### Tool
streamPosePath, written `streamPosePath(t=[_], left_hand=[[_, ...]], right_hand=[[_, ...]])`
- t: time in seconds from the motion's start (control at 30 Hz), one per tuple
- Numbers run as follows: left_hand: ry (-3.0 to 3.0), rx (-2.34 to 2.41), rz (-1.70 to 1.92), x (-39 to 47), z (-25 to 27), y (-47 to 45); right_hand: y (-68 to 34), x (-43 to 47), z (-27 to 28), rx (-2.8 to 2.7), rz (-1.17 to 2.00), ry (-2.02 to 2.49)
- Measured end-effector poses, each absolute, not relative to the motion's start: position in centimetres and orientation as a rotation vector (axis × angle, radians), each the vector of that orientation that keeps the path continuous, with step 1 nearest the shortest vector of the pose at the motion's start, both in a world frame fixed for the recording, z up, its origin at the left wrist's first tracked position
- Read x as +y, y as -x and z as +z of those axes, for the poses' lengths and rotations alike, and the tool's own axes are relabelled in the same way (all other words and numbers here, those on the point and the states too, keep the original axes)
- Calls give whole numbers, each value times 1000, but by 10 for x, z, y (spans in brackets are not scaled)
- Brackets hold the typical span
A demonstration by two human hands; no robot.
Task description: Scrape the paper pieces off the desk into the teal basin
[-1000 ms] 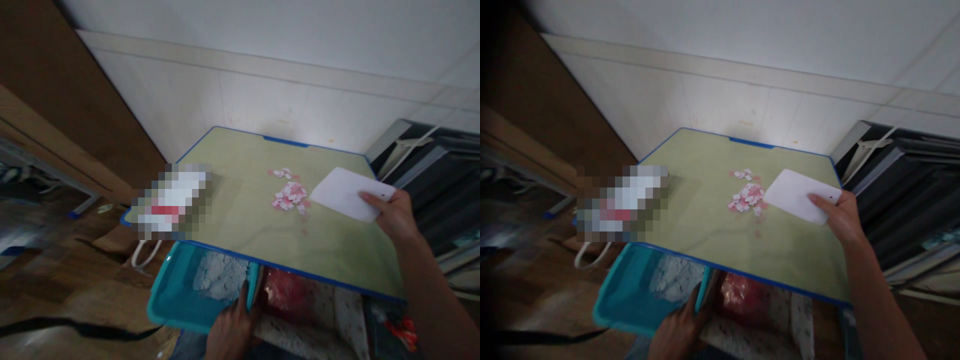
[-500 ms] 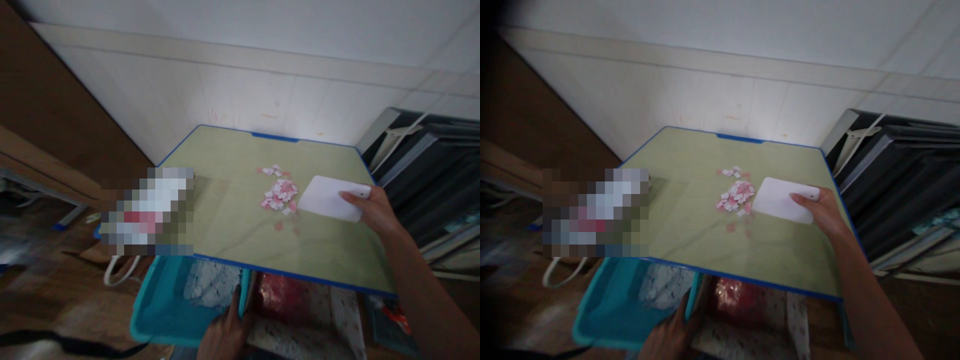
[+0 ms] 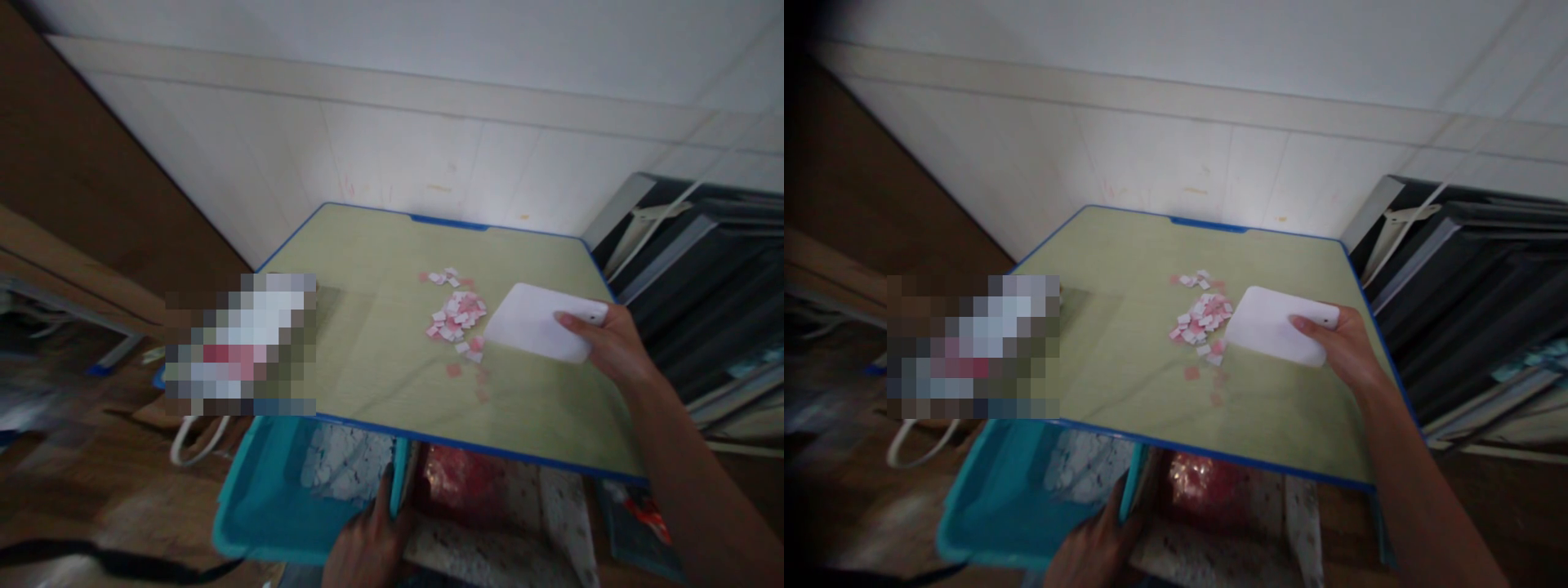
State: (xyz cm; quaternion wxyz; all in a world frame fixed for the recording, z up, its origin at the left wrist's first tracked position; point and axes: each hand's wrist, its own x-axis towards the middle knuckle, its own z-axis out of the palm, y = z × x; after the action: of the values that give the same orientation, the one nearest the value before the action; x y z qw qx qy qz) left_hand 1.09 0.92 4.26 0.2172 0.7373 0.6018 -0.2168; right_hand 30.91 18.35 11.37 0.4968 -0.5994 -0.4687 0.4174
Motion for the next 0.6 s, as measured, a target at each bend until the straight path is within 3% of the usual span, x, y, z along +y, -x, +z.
streamPosePath(t=[0.3, 0.43, 0.6], left_hand=[[-2011, 1640, -643, 12, 42, -12], [-2015, 1630, -626, 13, 44, -12], [-2025, 1651, -571, 11, 47, -12]], right_hand=[[-304, 181, 120, -1290, 848, 1551], [-317, 178, 120, -1246, 1016, 1539], [-324, 175, 123, -1064, 992, 1488]])
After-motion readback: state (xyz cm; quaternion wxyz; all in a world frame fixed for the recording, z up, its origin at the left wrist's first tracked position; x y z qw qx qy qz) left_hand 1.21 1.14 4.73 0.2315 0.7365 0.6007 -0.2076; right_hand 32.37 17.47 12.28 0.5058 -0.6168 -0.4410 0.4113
